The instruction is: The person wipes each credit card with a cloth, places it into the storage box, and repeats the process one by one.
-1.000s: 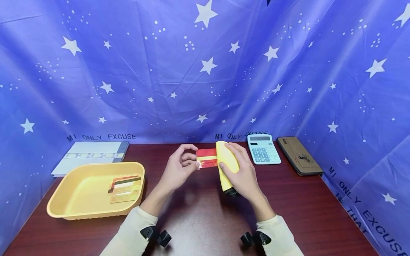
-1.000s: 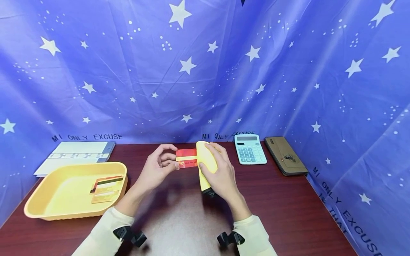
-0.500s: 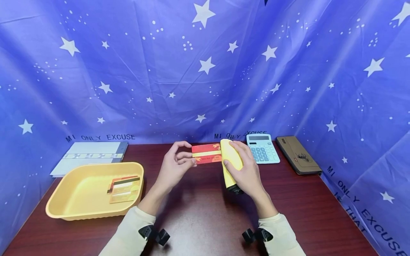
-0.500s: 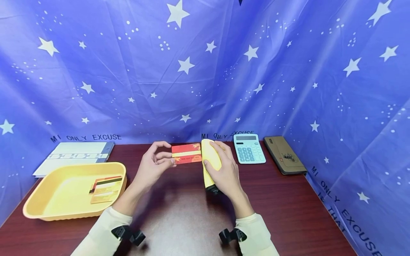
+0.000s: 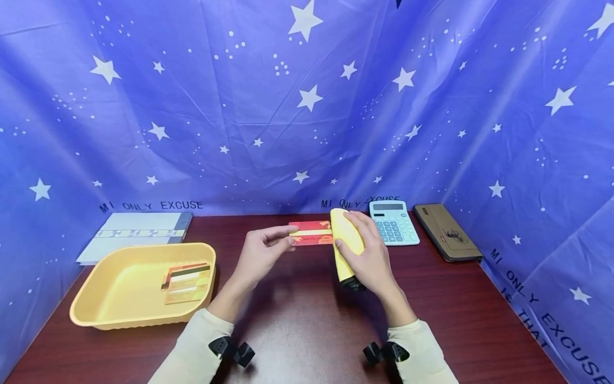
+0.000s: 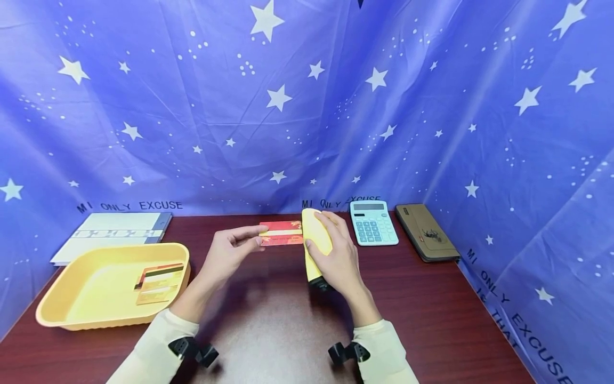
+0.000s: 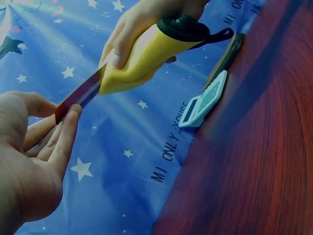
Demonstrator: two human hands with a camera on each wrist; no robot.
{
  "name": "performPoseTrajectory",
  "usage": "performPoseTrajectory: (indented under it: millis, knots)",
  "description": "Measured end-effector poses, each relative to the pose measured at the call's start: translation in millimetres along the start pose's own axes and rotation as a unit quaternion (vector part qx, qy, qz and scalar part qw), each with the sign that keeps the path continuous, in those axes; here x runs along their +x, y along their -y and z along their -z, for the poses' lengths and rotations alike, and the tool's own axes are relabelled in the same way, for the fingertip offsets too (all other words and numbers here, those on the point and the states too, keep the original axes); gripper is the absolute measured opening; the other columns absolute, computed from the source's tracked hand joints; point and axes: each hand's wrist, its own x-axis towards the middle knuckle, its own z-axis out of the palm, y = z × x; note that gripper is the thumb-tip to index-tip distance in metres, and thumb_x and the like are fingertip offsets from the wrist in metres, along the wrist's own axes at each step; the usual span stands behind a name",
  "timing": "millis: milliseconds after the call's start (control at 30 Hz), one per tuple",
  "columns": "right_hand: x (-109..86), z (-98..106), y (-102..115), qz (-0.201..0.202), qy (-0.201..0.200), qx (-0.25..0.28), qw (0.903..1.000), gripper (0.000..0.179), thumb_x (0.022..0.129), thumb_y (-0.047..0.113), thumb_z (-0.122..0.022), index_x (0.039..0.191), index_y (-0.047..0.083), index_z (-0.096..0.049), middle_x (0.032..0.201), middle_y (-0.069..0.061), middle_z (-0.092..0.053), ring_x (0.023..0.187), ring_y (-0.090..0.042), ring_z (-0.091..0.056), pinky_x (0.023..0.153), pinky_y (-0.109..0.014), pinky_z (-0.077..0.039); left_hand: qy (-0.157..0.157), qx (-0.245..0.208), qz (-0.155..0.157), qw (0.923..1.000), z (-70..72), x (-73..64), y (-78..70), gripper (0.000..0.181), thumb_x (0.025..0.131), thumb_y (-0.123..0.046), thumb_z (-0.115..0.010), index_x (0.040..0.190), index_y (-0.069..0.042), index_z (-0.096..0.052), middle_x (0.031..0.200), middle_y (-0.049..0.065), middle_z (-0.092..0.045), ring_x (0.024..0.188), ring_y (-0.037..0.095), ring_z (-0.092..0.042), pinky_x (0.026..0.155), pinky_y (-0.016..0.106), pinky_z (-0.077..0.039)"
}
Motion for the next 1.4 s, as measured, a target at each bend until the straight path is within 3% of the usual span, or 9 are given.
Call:
performPoseTrajectory:
  millis: [267,500,700,767,867,1000,1133,1267,1400]
  knots:
    - [-0.4,-0.8,-0.8,0.004,-0.004,-0.002,1.0,0.062,0.085,0.015,-0.081,0.143,0.023,-0.061,0.149,-0.001,-0.055,0.129,-0.024,-0.056,0.089,-0.036,-0.049,-0.004,-0.023,-0.025,0.9994,3.1,2.2,-0.2,0.035,0.092,0.012,-0.055,0.124,0.01,-0.069,0.123,0.031,-0.07,0.081,0.008,-0.076,0.088,0.042,-0.066]
    - [0.0,-0.7,-1.5,0.007,-0.003,-0.001,1.0,0.063,0.085,0.015,-0.081,0.143,0.024,-0.061,0.149,-0.001,-0.054,0.128,-0.024,-0.056,0.088,-0.035,-0.048,0.006,-0.047,-0.031,0.9984,4.4,2.6,1.9,0.031,0.094,0.01,-0.063,0.124,0.014,-0.067,0.122,0.035,-0.068,0.088,0.012,-0.077,0.088,0.032,-0.066]
    - [-0.3,-0.5,-1.5,0.007,-0.003,-0.001,1.0,0.062,0.085,0.015,-0.081,0.143,0.023,-0.061,0.149,-0.002,-0.054,0.128,-0.024,-0.055,0.087,-0.035,-0.048,-0.011,-0.049,-0.039,0.998,3.5,3.5,3.3,0.028,0.097,0.001,-0.066,0.122,0.013,-0.069,0.11,0.037,-0.071,0.085,0.012,-0.079,0.084,0.037,-0.067]
    - [-0.4,-0.5,-1.3,0.007,-0.003,-0.001,1.0,0.062,0.085,0.015,-0.081,0.143,0.023,-0.061,0.149,-0.002,-0.054,0.128,-0.024,-0.055,0.087,-0.036,-0.048,-0.03,-0.053,-0.038,0.9974,3.4,3.6,3.2,0.025,0.098,0.0,-0.066,0.119,0.013,-0.07,0.101,0.033,-0.075,0.081,0.013,-0.079,0.08,0.036,-0.068]
    - [-0.4,-0.4,-0.8,0.007,-0.002,-0.001,1.0,0.062,0.085,0.015,-0.081,0.143,0.022,-0.061,0.149,-0.002,-0.054,0.128,-0.024,-0.055,0.088,-0.036,-0.048,-0.067,-0.054,-0.027,0.9959,3.7,3.2,1.4,0.022,0.096,-0.001,-0.069,0.114,0.013,-0.072,0.083,0.017,-0.078,0.069,0.013,-0.076,0.069,0.033,-0.068]
    - [-0.4,-0.4,-0.2,0.008,-0.003,0.001,1.0,0.062,0.085,0.015,-0.081,0.143,0.022,-0.062,0.149,-0.003,-0.054,0.129,-0.024,-0.055,0.089,-0.034,-0.047,-0.111,-0.014,-0.006,0.9937,4.4,3.0,0.1,0.02,0.092,-0.006,-0.076,0.107,0.008,-0.077,0.064,-0.003,-0.068,0.053,0.006,-0.062,0.052,0.019,-0.057]
    - [-0.5,-0.5,0.1,0.008,-0.002,0.002,1.0,0.062,0.085,0.015,-0.081,0.143,0.022,-0.062,0.149,-0.003,-0.054,0.129,-0.024,-0.055,0.09,-0.033,-0.047,-0.138,0.053,-0.029,0.9886,4.8,3.5,1.3,0.017,0.089,-0.008,-0.081,0.103,0.001,-0.081,0.073,0.0,-0.067,0.062,0.004,-0.054,0.055,0.015,-0.044]
    - [-0.7,-0.6,0.2,0.006,-0.002,0.003,1.0,0.062,0.085,0.015,-0.081,0.143,0.022,-0.062,0.148,-0.002,-0.055,0.129,-0.024,-0.055,0.09,-0.033,-0.047,-0.145,0.062,-0.046,0.9865,4.4,4.0,2.2,0.018,0.087,-0.007,-0.082,0.103,0.001,-0.081,0.099,0.015,-0.074,0.081,0.001,-0.064,0.073,0.012,-0.054]
    - [-0.8,-0.7,0.3,0.01,-0.003,0.003,0.9999,0.062,0.084,0.014,-0.082,0.142,0.022,-0.062,0.148,-0.002,-0.055,0.13,-0.024,-0.055,0.091,-0.032,-0.046,-0.132,0.024,-0.021,0.9907,3.4,3.8,2.1,0.021,0.09,-0.003,-0.077,0.108,0.007,-0.077,0.112,0.024,-0.075,0.084,0.005,-0.075,0.083,0.021,-0.064]
